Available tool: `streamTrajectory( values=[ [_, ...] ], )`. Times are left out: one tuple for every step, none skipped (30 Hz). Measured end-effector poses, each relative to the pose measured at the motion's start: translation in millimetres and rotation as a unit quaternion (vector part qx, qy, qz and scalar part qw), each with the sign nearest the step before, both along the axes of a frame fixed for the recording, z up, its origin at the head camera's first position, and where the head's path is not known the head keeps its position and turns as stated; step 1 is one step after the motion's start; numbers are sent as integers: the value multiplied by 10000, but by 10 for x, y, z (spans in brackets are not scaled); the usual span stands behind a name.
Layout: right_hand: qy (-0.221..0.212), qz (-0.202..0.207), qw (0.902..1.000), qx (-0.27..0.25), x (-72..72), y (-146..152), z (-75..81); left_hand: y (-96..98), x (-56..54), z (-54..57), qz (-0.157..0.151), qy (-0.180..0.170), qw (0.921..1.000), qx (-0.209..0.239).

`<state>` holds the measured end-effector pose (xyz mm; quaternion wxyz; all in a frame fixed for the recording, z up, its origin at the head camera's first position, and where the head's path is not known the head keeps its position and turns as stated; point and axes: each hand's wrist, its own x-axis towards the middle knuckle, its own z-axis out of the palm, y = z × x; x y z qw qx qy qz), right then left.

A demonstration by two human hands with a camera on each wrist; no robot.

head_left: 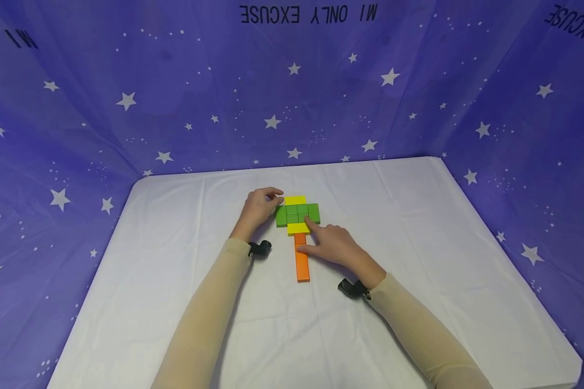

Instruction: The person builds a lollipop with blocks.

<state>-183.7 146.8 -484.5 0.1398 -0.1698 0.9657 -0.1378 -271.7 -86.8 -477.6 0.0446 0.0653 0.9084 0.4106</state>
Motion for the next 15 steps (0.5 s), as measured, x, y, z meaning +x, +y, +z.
streamTrajectory(
  values=[
    [-6,-2,10000,-10,-3,6,-2,-25,13,5,11,22,10000,5],
    [-3,-9,10000,-31,-3,11,1,-50,28,12,18,49,10000,9],
    [9,-10,10000,-50,-5,15,2,-76,43,25,14,76,10000,14],
    [20,-14,10000,-75,-5,17,4,-104,63,39,0,85,10000,6],
    [29,-16,9999,-105,-6,21,4,-130,83,54,2,95,10000,7],
    [40,-11,9999,-130,-6,25,5,-156,108,75,-3,118,9999,20],
    [55,-8,9999,-150,-5,27,6,-181,131,92,12,142,9999,3],
    [69,-1,9998,-170,-4,29,7,-208,156,110,22,183,9998,-16],
    [73,12,9998,-188,-6,32,7,-235,179,126,33,216,9997,-58],
    [65,15,9997,-221,-7,36,7,-261,205,142,47,250,9996,-88],
    [59,25,9997,-256,-8,42,10,-286,230,157,56,293,9995,-103],
    [58,40,9995,-292,-9,49,12,-314,254,172,49,334,9993,-137],
    [57,54,9994,-331,-9,56,18,-343,278,185,45,374,9991,-175],
    [58,70,9992,-378,-10,66,25,-372,303,202,34,406,9990,-201],
    [63,87,9990,-426,-13,77,35,-402,329,221,24,433,9988,-238]
  ],
)
